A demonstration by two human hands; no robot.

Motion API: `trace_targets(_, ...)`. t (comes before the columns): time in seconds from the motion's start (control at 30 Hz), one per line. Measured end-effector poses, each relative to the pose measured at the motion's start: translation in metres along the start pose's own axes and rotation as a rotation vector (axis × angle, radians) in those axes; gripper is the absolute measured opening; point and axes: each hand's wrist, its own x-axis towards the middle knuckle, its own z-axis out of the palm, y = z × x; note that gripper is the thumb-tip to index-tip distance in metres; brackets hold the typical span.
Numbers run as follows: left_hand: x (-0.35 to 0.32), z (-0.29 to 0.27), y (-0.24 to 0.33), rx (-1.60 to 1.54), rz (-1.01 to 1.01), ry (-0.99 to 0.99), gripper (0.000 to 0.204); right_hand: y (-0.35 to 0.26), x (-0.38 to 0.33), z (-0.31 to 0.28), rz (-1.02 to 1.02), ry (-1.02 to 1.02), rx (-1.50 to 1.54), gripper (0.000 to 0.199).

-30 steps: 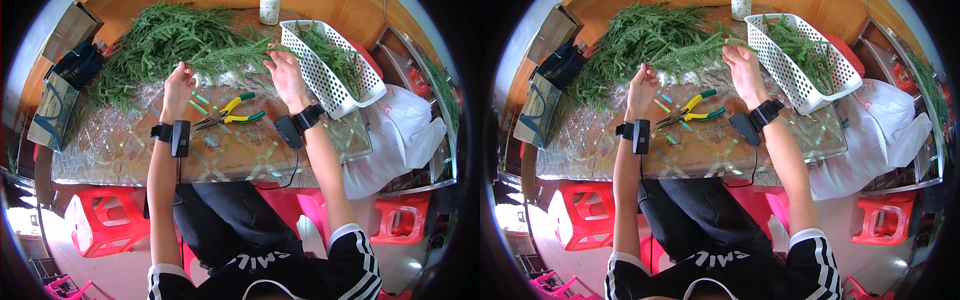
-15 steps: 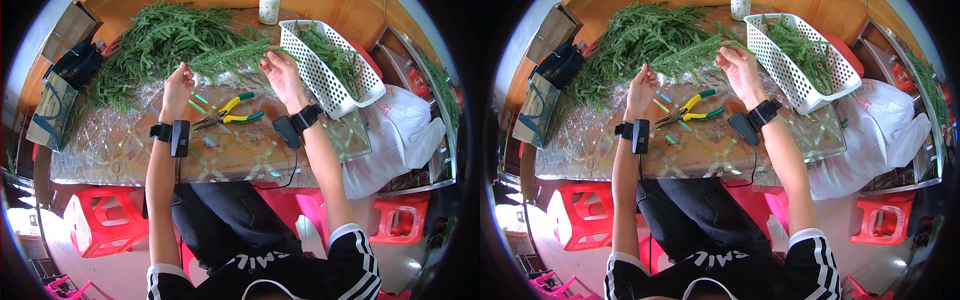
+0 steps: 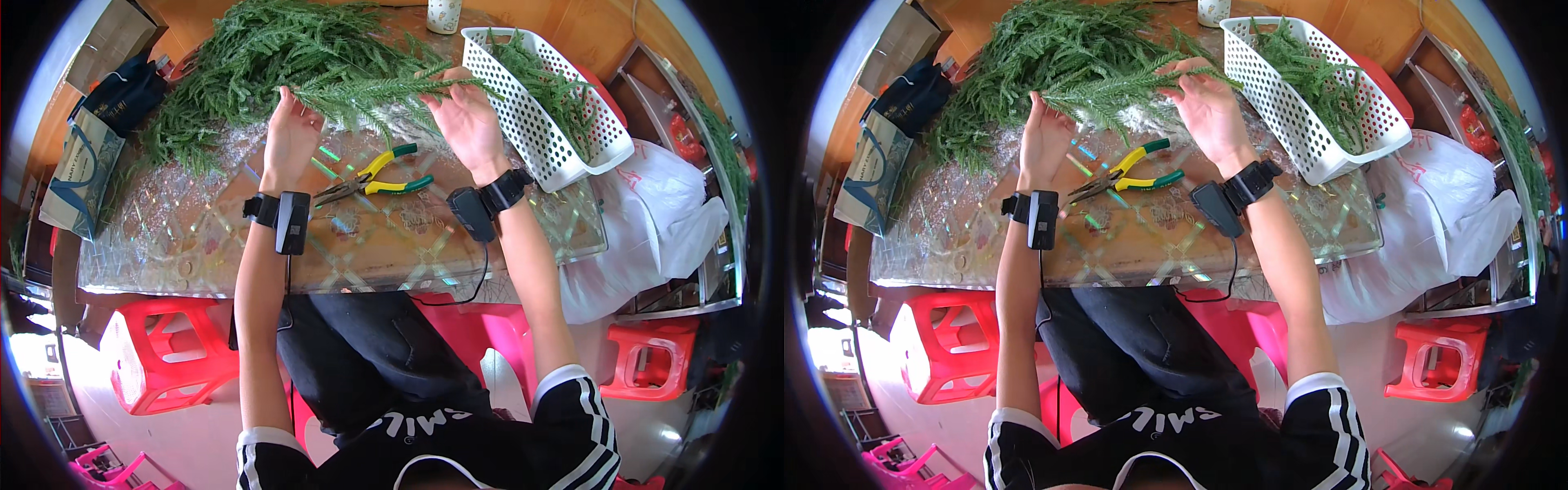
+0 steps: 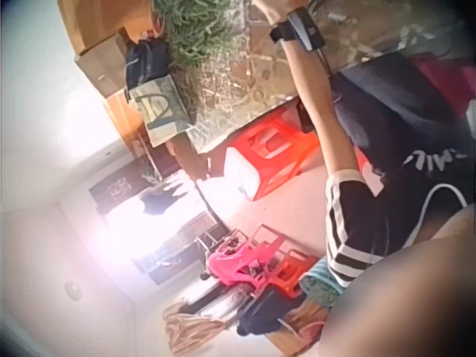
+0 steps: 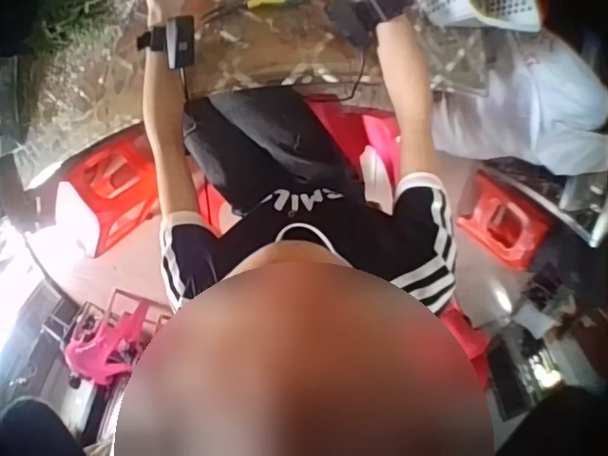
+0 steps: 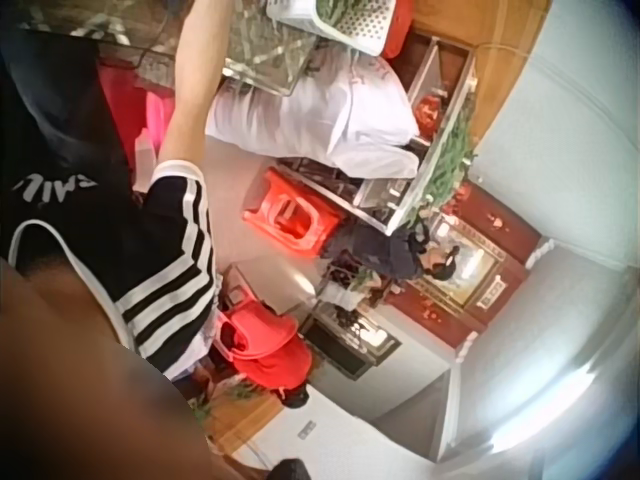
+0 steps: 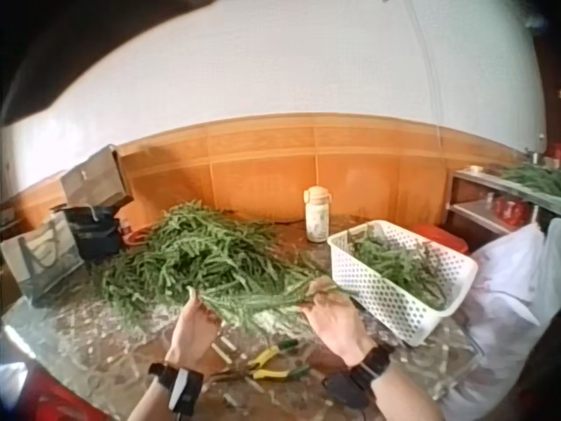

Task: Trimming green plant stems and placing them into a plastic basket.

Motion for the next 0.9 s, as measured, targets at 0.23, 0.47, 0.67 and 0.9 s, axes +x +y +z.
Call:
trace_targets(0.23,-0.009,0.019,-0.003,0.06,0.0,-0.102,0.023,-0.001,-0.004,0.001,0.136,-0.172,0.094,0.016)
trace_targets(0.47,-0.008,0.016,-0.006,0.147,-0.015,-0.443,0.025,-0.007,-0.002,0.008,0.194,-0.312,-0.12,0.016)
trace_targets(0.67,-0.012,0.024,-0.004,0.64,-0.119,-0.437,0.029,-0.001,-0.002,0.005,0.169,-0.197,-0.454,0.013)
trace_targets(0.9,-0.02,0.033,-0.01,0.825,-0.298,-0.392,0.027,0.004,-0.005,0.012,0.098,-0.028,-0.581,0.018)
